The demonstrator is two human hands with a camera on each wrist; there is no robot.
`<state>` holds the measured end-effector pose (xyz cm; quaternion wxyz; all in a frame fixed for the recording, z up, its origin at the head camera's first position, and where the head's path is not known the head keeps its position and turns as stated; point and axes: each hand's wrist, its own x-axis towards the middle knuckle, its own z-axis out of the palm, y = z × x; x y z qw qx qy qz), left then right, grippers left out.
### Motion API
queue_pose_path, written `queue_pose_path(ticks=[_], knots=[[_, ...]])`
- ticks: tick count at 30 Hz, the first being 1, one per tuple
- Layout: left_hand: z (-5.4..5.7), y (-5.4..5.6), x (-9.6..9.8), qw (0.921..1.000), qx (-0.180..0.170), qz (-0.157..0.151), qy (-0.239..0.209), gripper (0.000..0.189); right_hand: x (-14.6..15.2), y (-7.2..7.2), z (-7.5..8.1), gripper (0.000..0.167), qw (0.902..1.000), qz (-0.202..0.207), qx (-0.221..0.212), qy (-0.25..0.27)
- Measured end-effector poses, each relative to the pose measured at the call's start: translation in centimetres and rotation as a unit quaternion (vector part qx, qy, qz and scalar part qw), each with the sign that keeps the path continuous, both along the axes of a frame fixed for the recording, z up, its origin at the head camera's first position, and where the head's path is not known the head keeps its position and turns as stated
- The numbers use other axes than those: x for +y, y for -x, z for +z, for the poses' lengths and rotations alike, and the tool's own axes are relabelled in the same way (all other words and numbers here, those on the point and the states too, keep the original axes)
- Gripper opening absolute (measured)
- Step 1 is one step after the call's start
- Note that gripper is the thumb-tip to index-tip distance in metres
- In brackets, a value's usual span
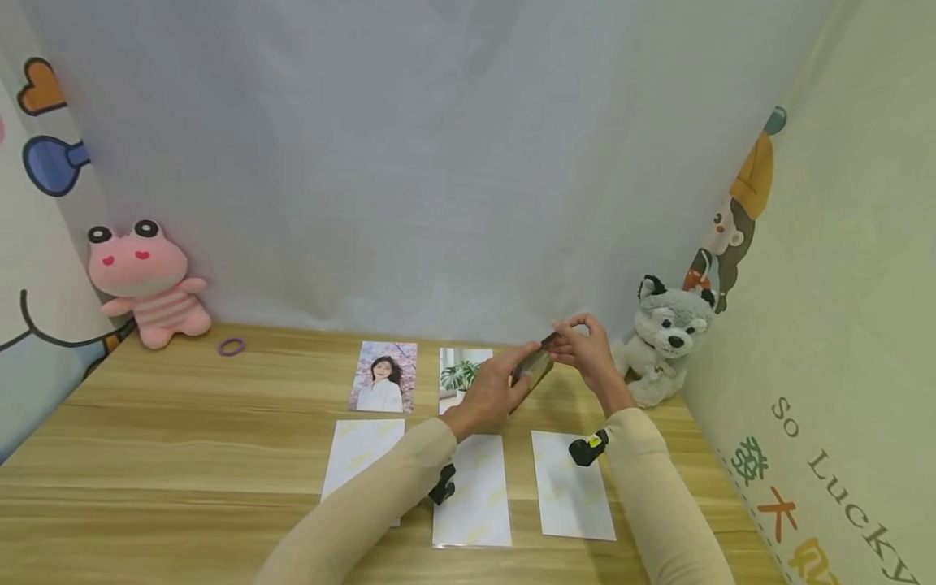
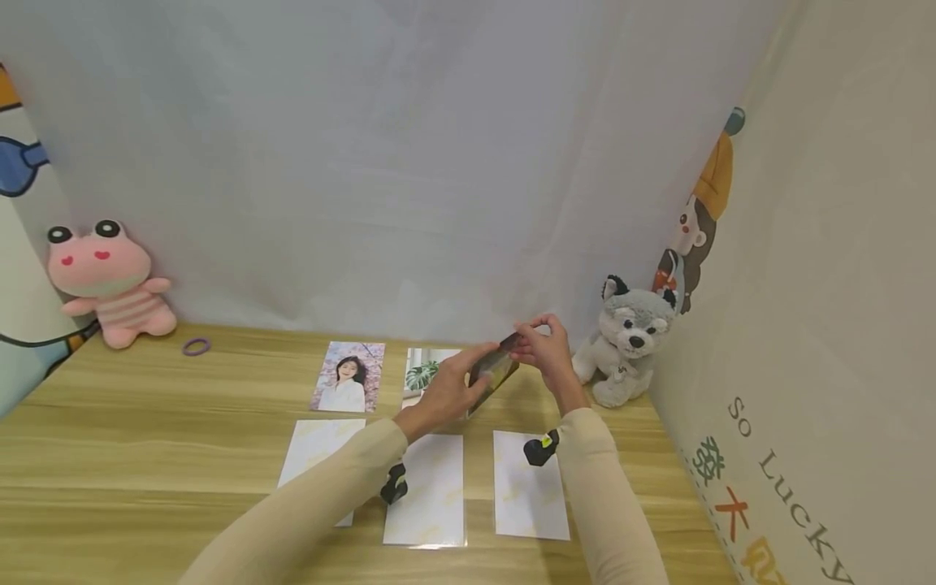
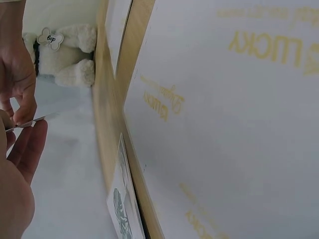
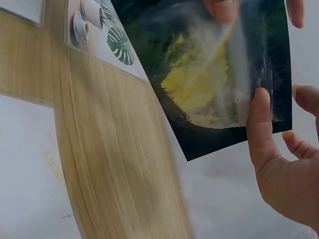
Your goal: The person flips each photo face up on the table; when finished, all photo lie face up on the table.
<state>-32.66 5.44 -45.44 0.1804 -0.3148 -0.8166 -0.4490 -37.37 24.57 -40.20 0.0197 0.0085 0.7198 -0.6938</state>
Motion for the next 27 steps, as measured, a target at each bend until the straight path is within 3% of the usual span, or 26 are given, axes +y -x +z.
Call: queue_pose_path(ticks=[15, 22, 27], knots=[[-0.4, 0.1, 0.0, 0.9989, 0.03, 0.027, -0.025, 0.05, -0.9, -0.2, -0.5, 0.044, 0.9968, -0.043, 0.009, -0.066], [-0.4, 0.1, 0.0, 0.9984, 0.021, 0.032, -0.042, 0.051, -0.5, -0.4, -0.6, 0.053, 0.9947, -0.051, -0.003, -0.09], [-0.4, 0.1, 0.0, 0.9965, 0.005, 0.041, -0.073, 0.051, 0.1, -0.6, -0.8, 0.055, 0.9924, -0.026, -0.016, -0.119]])
